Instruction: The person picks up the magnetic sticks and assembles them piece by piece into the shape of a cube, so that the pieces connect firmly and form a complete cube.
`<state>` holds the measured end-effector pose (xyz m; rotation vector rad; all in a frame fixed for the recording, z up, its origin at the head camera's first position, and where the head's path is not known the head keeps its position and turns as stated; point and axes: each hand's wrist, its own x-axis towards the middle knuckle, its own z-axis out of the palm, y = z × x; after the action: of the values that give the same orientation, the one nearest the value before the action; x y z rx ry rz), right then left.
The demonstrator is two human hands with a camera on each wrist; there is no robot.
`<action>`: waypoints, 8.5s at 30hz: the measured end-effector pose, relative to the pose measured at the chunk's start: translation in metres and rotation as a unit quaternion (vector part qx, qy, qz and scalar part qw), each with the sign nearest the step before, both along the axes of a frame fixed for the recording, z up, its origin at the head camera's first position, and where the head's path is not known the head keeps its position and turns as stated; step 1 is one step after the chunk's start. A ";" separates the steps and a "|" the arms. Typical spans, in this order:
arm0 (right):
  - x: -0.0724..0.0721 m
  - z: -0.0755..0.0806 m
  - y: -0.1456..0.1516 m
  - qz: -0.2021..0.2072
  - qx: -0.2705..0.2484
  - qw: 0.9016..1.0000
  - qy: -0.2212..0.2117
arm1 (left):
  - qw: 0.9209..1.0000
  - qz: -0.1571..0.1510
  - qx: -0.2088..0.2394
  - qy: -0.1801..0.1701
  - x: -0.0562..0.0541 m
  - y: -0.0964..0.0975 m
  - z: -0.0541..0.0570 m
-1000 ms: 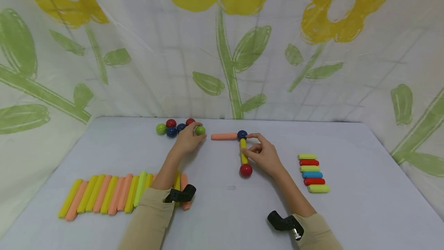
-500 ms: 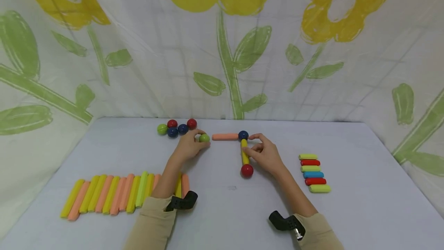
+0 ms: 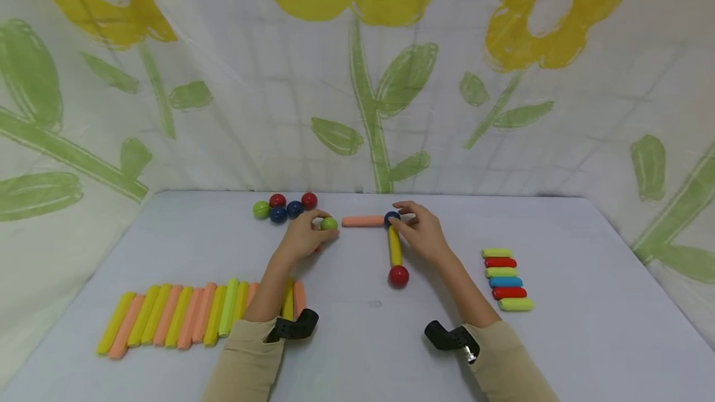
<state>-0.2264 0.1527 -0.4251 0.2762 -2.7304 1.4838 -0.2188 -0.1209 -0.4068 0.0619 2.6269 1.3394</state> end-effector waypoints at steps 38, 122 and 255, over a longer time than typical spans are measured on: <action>0.016 -0.004 0.019 -0.001 -0.071 0.997 -0.023 | 0.998 -0.058 0.028 -0.007 0.001 0.015 0.011; 0.015 -0.011 0.026 -0.019 -0.072 0.996 -0.041 | 0.973 -0.026 0.191 -0.130 0.084 -0.010 0.025; 0.022 0.016 0.029 0.172 0.040 0.982 -0.074 | 0.999 0.009 -0.029 -0.012 0.015 -0.036 0.019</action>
<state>-0.2043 0.1815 -0.4088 0.6984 -2.9836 1.5224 -0.2034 -0.1573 -0.3880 0.0140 2.6496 1.2608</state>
